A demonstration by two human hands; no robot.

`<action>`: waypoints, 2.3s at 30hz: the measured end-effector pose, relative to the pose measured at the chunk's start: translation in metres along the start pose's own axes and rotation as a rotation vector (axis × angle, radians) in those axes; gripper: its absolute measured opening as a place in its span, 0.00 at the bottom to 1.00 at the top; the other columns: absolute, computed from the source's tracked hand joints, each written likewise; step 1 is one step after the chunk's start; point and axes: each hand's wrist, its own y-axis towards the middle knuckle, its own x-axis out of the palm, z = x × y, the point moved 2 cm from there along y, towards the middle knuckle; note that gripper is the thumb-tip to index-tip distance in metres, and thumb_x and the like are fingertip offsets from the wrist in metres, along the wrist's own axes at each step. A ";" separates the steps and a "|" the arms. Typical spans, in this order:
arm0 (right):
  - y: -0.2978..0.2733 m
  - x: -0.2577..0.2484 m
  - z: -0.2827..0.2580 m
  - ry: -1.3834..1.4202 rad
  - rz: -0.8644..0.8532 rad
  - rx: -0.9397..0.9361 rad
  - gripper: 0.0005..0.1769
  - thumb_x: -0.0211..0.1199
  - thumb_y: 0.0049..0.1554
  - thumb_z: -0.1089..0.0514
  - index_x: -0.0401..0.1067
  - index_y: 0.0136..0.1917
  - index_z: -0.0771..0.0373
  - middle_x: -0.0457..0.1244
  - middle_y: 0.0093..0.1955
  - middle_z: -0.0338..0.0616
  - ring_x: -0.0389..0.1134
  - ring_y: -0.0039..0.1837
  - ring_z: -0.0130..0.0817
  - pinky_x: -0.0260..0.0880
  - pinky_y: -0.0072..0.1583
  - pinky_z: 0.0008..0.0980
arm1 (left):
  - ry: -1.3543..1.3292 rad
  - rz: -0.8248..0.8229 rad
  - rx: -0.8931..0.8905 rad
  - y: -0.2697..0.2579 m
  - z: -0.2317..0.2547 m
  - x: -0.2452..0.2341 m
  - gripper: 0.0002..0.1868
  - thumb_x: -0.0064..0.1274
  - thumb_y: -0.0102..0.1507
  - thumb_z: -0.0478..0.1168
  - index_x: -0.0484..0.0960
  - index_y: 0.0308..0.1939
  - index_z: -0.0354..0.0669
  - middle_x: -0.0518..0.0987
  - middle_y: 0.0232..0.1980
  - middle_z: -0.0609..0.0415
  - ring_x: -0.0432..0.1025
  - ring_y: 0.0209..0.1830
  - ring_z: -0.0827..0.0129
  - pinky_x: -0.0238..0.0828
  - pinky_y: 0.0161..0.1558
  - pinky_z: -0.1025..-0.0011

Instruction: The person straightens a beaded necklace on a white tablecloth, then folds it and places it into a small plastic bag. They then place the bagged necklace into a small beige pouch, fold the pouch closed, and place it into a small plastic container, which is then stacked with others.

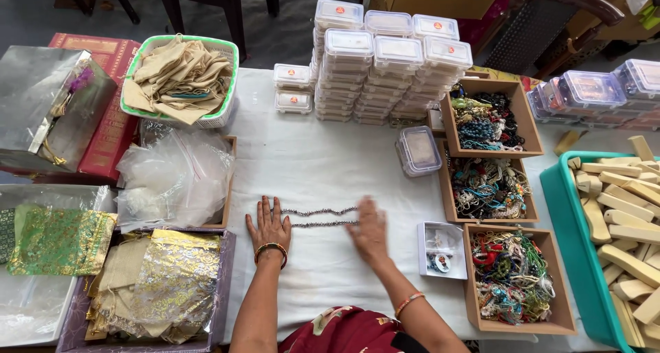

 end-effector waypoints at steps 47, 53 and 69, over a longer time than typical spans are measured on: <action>0.045 -0.069 -0.019 1.312 -0.389 0.062 0.12 0.66 0.61 0.66 0.73 0.58 0.68 0.69 0.49 0.40 0.69 0.51 0.24 0.72 0.54 0.27 | -1.747 -0.489 0.192 -0.020 0.062 -0.075 0.19 0.50 0.72 0.52 0.82 0.38 0.40 0.81 0.31 0.55 0.76 0.34 0.71 0.75 0.40 0.72; 0.041 -0.066 -0.032 1.396 -0.220 0.071 0.09 0.67 0.61 0.64 0.70 0.52 0.68 0.67 0.43 0.41 0.67 0.44 0.24 0.70 0.47 0.26 | -2.114 -0.522 0.143 -0.052 0.075 -0.147 0.12 0.55 0.66 0.47 0.85 0.48 0.46 0.85 0.44 0.58 0.79 0.44 0.75 0.73 0.41 0.76; 0.043 -0.185 -0.077 0.677 -0.025 -0.335 0.15 0.76 0.50 0.63 0.72 0.46 0.65 0.62 0.45 0.40 0.68 0.42 0.32 0.71 0.43 0.32 | -1.587 -0.221 0.345 -0.045 0.085 -0.104 0.14 0.52 0.66 0.43 0.87 0.47 0.38 0.86 0.38 0.61 0.77 0.37 0.82 0.73 0.40 0.80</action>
